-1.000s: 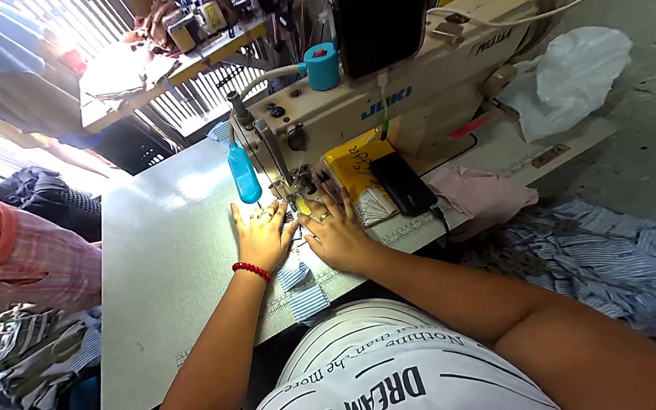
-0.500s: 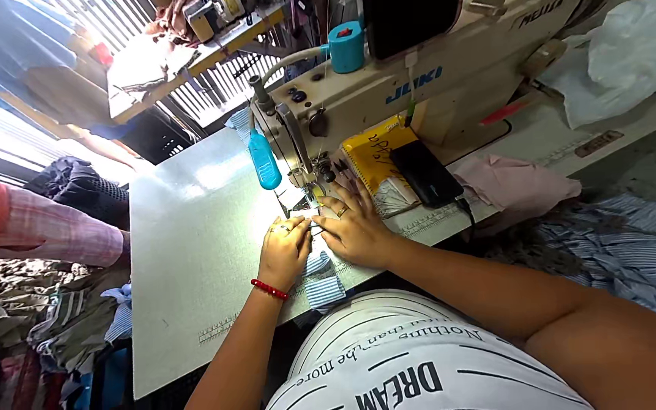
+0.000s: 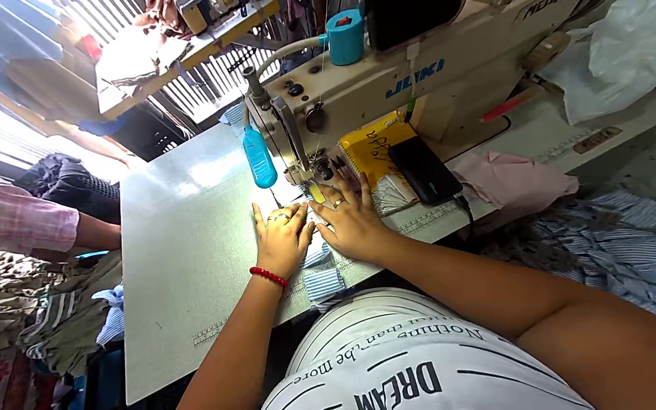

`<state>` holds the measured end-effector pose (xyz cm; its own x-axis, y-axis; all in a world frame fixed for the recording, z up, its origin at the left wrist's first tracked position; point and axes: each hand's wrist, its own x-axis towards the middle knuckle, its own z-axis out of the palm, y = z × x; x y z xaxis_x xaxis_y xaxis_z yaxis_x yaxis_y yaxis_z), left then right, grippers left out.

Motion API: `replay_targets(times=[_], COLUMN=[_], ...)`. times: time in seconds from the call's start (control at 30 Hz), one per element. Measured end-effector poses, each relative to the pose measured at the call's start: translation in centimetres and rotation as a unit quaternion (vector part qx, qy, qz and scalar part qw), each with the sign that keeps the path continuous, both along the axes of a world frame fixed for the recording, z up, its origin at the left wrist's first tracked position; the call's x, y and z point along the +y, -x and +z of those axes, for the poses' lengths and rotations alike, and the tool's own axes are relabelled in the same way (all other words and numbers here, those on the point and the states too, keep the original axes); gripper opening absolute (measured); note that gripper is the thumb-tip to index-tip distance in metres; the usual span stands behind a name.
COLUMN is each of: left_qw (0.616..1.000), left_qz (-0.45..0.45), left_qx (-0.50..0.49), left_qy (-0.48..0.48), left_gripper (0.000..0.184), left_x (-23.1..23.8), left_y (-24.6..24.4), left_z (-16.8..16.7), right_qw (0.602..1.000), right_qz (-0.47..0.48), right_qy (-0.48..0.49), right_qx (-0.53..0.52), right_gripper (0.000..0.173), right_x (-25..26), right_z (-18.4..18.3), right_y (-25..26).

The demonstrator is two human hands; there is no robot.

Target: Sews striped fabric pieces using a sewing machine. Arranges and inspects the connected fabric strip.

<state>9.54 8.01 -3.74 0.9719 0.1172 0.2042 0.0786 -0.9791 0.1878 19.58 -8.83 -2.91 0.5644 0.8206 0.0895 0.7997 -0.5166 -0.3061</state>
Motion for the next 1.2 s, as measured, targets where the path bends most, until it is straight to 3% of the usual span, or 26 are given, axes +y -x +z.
replay_targets(times=[0.37,0.73,1.0,1.07,1.2], left_qw=[1.0,0.999,0.999,0.998,0.978], left_qz=[0.003,-0.005,0.001,0.028,0.192], left_qx=[0.012,0.028,0.041,0.038,0.057], left_qy=[-0.02,-0.016,-0.032,-0.03,0.06], left_gripper=[0.05,0.056,0.051,0.052,0.065], left_x=[0.1,1.8,2.5,1.9,1.4], left_y=[-0.1,-1.5,-2.6,-2.8,-0.6], left_z=[0.2,0.3,0.6,0.7,2.2], right_qw=[0.999,1.0,0.998,0.994,0.987], right_qz=[0.015,0.001,-0.004,0.0,0.014], right_qy=[-0.043,0.003,-0.06,-0.106,-0.159], right_qx=[-0.016,-0.008,-0.005,-0.022,-0.004], right_gripper=[0.047,0.053,0.045,0.041,0.043], right_x=[-0.2,0.2,-0.2,-0.6,-0.6], right_z=[-0.2,0.0,-0.5,-1.3,-1.6], right_y=[0.1,0.1,0.0,-0.3,-0.6])
